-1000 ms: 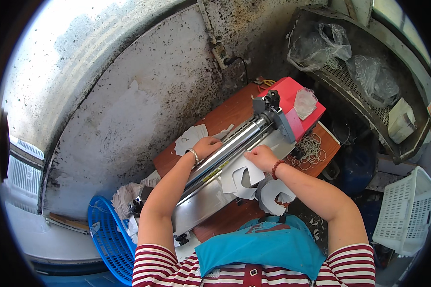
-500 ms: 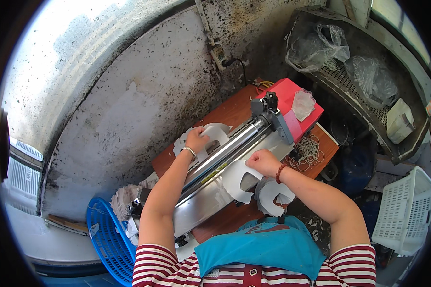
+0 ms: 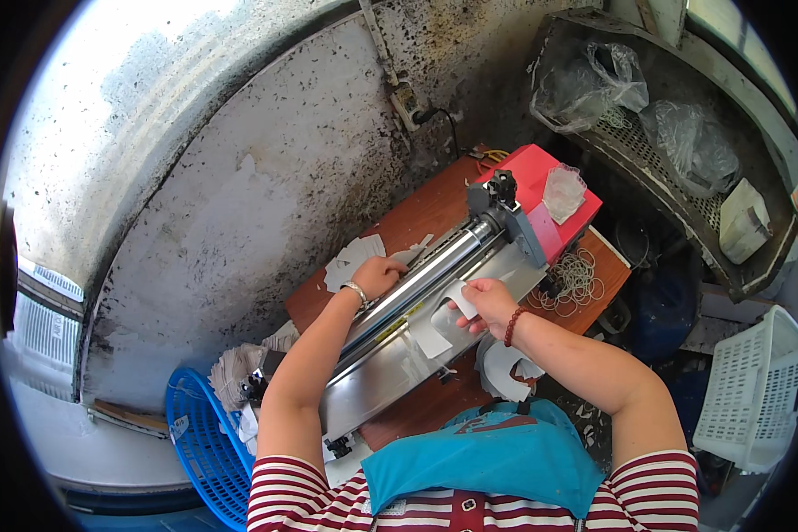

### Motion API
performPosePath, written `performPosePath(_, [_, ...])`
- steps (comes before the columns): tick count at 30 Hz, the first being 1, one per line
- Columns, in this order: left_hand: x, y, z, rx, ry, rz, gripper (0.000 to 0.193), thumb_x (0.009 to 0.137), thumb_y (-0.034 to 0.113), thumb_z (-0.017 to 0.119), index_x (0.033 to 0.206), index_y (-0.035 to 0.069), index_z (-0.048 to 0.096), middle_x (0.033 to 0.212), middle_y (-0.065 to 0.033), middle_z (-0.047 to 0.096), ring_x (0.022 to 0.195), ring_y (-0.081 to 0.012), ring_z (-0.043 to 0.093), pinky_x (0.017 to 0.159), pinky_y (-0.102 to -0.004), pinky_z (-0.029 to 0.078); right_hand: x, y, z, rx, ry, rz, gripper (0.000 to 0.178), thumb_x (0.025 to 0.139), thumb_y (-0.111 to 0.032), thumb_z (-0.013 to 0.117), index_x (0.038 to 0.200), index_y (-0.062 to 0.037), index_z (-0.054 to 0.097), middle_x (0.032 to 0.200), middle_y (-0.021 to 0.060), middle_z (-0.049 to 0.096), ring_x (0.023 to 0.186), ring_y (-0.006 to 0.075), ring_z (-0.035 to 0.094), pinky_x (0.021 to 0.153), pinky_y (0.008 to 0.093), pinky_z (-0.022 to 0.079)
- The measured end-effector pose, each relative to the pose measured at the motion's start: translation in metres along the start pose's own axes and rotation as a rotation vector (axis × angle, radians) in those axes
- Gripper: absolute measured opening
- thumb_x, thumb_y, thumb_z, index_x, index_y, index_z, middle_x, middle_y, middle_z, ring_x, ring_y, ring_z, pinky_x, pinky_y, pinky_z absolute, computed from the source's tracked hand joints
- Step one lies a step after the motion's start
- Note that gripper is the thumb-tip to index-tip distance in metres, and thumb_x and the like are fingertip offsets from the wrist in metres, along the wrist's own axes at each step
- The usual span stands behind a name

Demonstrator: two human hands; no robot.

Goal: The person feeds shoe upper components through a roller-based gluing machine to apply adhesive.

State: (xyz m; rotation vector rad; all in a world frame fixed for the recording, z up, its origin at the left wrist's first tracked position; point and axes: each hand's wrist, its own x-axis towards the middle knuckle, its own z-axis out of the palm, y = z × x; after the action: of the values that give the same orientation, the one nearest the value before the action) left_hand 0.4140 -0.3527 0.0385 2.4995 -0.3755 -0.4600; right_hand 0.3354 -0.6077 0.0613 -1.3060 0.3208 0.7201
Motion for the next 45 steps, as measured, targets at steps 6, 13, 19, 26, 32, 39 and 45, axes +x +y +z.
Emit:
performPosePath(6, [0.013, -0.016, 0.011, -0.126, 0.136, -0.084, 0.023, 0.072, 0.017, 0.063, 0.089, 0.002, 0.065, 0.084, -0.0103, 0.065, 0.075, -0.0184, 0.061, 0.073, -0.0313, 0.047, -0.006, -0.003, -0.006, -0.005, -0.011, 0.03, 0.022, 0.091, -0.02, 0.047, 0.103, -0.0015, 0.049, 0.09, 0.0114, 0.062, 0.051, 0.0153, 0.06, 0.037, 0.023, 0.044])
performPosePath(13, [0.024, -0.024, -0.012, -0.676, 0.468, -0.262, 0.018, 0.067, 0.004, 0.061, 0.084, 0.002, 0.058, 0.075, -0.0044, 0.061, 0.068, -0.0131, 0.055, 0.064, -0.0277, 0.044, -0.029, 0.016, -0.025, -0.208, -0.077, -0.036, 0.022, 0.089, -0.016, 0.048, 0.104, -0.0004, 0.052, 0.08, 0.0094, 0.063, 0.046, 0.0121, 0.057, 0.036, 0.0212, 0.042])
performPosePath(19, [0.021, -0.056, -0.032, -0.479, 0.841, -0.278, 0.039, 0.067, 0.001, 0.061, 0.106, 0.002, 0.054, 0.101, -0.0113, 0.059, 0.09, -0.0198, 0.058, 0.078, -0.0308, 0.045, -0.047, 0.037, -0.026, -0.207, -0.089, -0.152, 0.019, 0.089, -0.014, 0.049, 0.101, -0.0001, 0.054, 0.072, 0.0062, 0.061, 0.047, 0.0079, 0.055, 0.04, 0.018, 0.041])
performPosePath(26, [0.013, -0.098, -0.064, -0.572, 0.918, -0.384, 0.032, 0.069, 0.005, 0.057, 0.1, -0.002, 0.062, 0.092, -0.0169, 0.065, 0.085, -0.0257, 0.063, 0.077, -0.0328, 0.047, -0.052, 0.073, -0.065, -0.275, 0.019, -0.248, 0.015, 0.088, -0.008, 0.049, 0.098, 0.0013, 0.055, 0.07, 0.0073, 0.061, 0.047, 0.0085, 0.054, 0.041, 0.0199, 0.043])
performPosePath(32, [0.013, -0.127, -0.049, -0.211, 0.836, -0.261, 0.033, 0.07, 0.011, 0.059, 0.102, 0.004, 0.062, 0.099, -0.0202, 0.062, 0.093, -0.0319, 0.059, 0.082, -0.037, 0.046, -0.038, 0.099, -0.085, -0.293, 0.131, -0.14, 0.015, 0.087, -0.008, 0.05, 0.094, 0.0036, 0.056, 0.067, 0.0082, 0.061, 0.045, 0.009, 0.053, 0.041, 0.0215, 0.043])
performPosePath(39, [0.005, -0.134, 0.008, -0.11, 0.051, -0.269, 0.05, 0.073, 0.014, 0.059, 0.121, 0.005, 0.052, 0.122, -0.0174, 0.052, 0.116, -0.0299, 0.047, 0.099, -0.035, 0.037, -0.02, 0.116, -0.096, -0.435, 0.155, -0.137, 0.017, 0.084, -0.008, 0.051, 0.095, 0.004, 0.057, 0.067, 0.0093, 0.062, 0.045, 0.0122, 0.054, 0.043, 0.0247, 0.044])
performPosePath(45, [0.0, -0.13, -0.011, -0.098, 0.176, -0.36, 0.041, 0.075, 0.013, 0.056, 0.116, 0.005, 0.056, 0.117, -0.0158, 0.057, 0.109, -0.0295, 0.053, 0.093, -0.0349, 0.041, -0.024, 0.125, -0.097, -1.255, 0.393, -0.496, 0.035, 0.073, -0.017, 0.063, 0.104, -0.0007, 0.056, 0.09, 0.0154, 0.059, 0.079, 0.0298, 0.058, 0.07, 0.0384, 0.047])
